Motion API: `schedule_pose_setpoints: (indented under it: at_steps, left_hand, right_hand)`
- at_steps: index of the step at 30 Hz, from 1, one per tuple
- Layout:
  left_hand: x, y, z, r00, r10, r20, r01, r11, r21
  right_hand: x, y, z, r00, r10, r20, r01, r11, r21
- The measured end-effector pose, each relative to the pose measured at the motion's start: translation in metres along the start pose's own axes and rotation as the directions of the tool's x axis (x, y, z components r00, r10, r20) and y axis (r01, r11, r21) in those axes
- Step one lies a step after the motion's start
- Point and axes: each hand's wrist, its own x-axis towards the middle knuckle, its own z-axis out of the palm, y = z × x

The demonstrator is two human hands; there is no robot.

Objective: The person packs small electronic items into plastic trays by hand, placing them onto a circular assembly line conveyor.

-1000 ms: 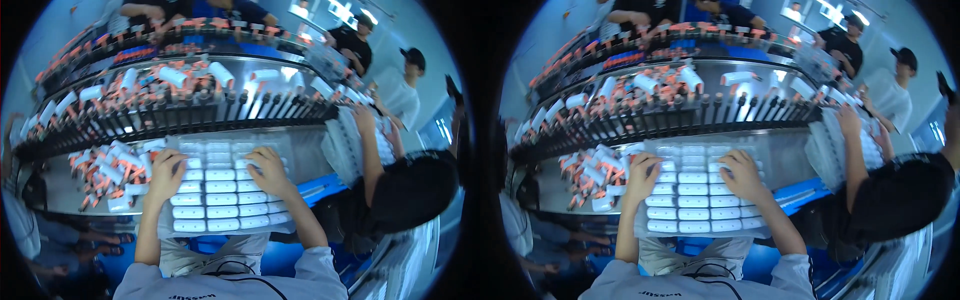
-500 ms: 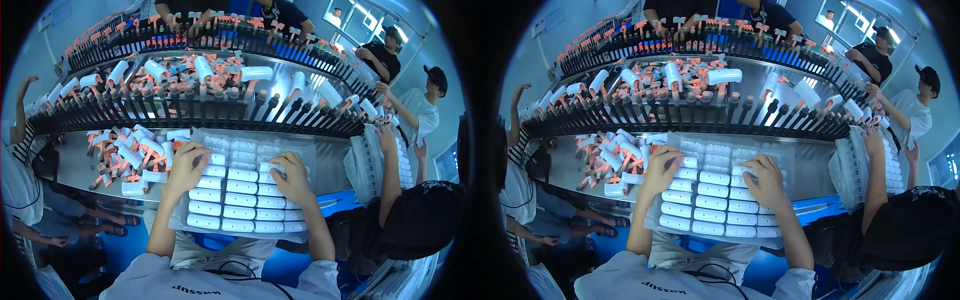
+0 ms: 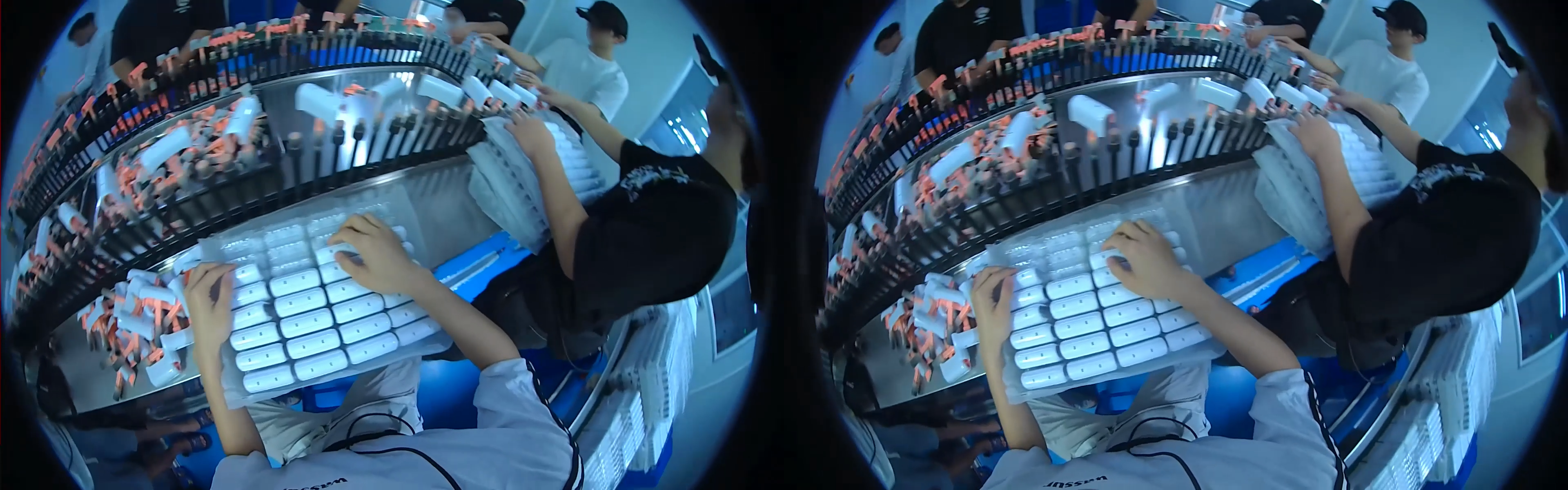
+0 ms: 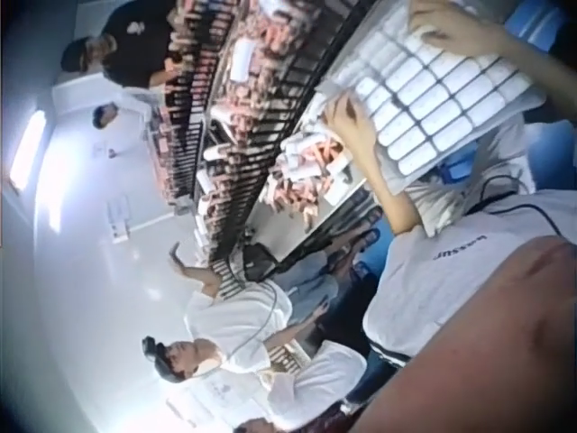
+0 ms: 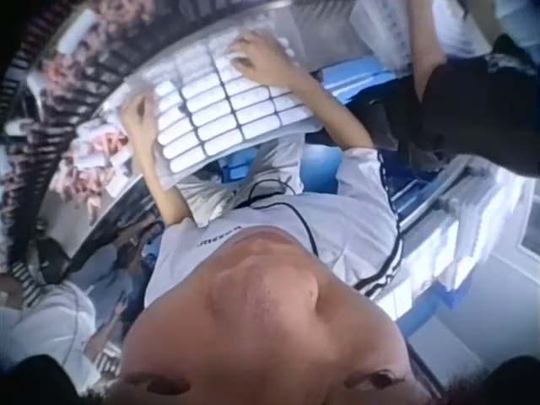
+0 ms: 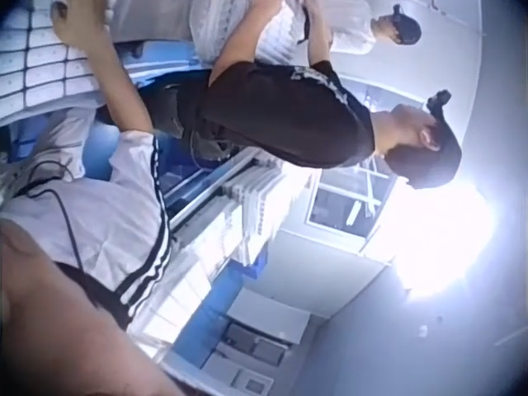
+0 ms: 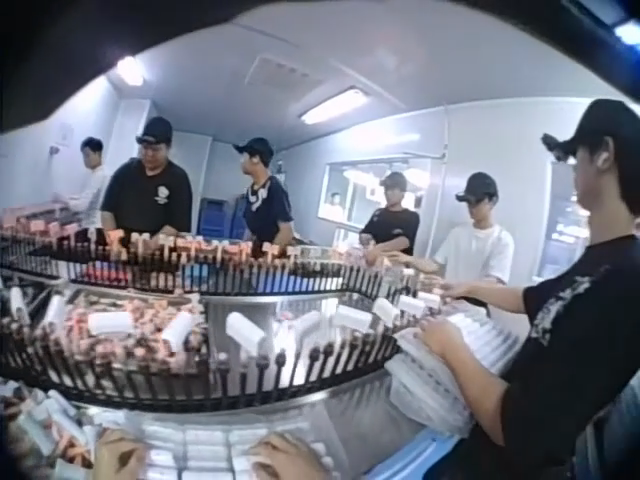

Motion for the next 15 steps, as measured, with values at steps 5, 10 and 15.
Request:
schedule_pose_setpoints:
  at_steps: [5, 10, 15]
  left_hand:
    - [0.0, 0.0, -0.001, 1.0, 0.019, 0.001, -0.019, 1.0, -0.001]
    - [0.0, -0.005, 0.0, 1.0, 0.016, -0.01, -0.016, 1.0, 0.02]
    - [0.001, 0.004, -0.003, 1.0, -0.013, -0.002, 0.013, 1.0, 0.023]
  right_hand:
    - [0.0, -0.001, 0.0, 0.999, 0.033, 0.005, -0.034, 0.999, 0.011]
    - [-0.001, -0.003, 0.004, 0.998, 0.061, 0.016, -0.061, 0.998, -0.011]
    - [0.0, -0.003, 0.005, 0.998, 0.053, 0.016, -0.053, 0.998, -0.026]
